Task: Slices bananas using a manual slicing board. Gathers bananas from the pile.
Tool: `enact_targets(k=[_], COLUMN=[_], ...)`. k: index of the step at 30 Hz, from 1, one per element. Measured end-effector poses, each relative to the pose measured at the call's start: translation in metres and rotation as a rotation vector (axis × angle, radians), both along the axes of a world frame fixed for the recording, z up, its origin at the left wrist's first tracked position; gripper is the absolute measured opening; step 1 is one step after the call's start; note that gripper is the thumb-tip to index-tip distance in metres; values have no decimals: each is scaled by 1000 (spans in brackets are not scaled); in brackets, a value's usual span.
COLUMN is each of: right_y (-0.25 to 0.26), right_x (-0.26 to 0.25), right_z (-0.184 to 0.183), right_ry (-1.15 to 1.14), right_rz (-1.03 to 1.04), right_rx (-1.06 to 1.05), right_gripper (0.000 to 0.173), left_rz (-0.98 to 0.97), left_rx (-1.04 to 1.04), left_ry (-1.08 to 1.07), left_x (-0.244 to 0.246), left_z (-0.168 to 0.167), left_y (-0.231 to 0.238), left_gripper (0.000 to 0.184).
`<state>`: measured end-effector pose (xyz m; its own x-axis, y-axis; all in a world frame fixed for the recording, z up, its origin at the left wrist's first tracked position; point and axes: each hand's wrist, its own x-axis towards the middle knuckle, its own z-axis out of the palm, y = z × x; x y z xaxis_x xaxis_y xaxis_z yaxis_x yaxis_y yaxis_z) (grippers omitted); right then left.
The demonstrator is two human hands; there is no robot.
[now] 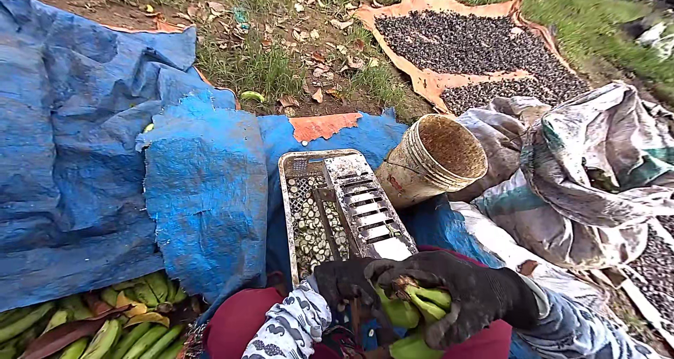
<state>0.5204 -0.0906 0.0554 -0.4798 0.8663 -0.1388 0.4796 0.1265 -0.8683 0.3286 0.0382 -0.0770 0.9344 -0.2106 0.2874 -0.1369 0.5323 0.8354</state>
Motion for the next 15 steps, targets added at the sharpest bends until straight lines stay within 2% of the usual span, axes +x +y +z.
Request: enact_targets(k=[2, 4, 5, 7, 8, 10, 12, 13, 15], right_y=[-12, -24, -28, -30, -29, -30, -32, -32, -30], right_x=[-7, -7, -2, 15, 24, 37, 39, 34, 19], right_z=[-8, -21, -26, -32, -33, -37, -43, -45, -52], right_ry=[56, 92, 109, 126, 96, -56, -212, -239, -184], right_rz=[-74, -288, -453, -811, -963, -1133, -1179, -1194, -1248], right_rx=[-50, -107, -145, -170, -154, -126, -132, -147, -169], right_gripper=[66, 53, 47, 42, 42, 46, 48, 49, 52], left_rz=[-32, -15, 69, 385, 545, 703, 693, 660, 606], left_rx=[52, 63, 86, 169, 250, 651, 1044, 1144, 1206], left_ry=[46, 175, 278, 462, 507, 456, 345, 314, 328], left_x=[2, 11, 15, 22, 25, 27, 33, 40, 59], left_z=[4, -6, -8, 0, 5, 6, 18, 21, 13], left_y=[-4, -4, -2, 4, 8, 2, -32, -54, -87], left_gripper=[68, 75, 83, 84, 84, 113, 134, 136, 134])
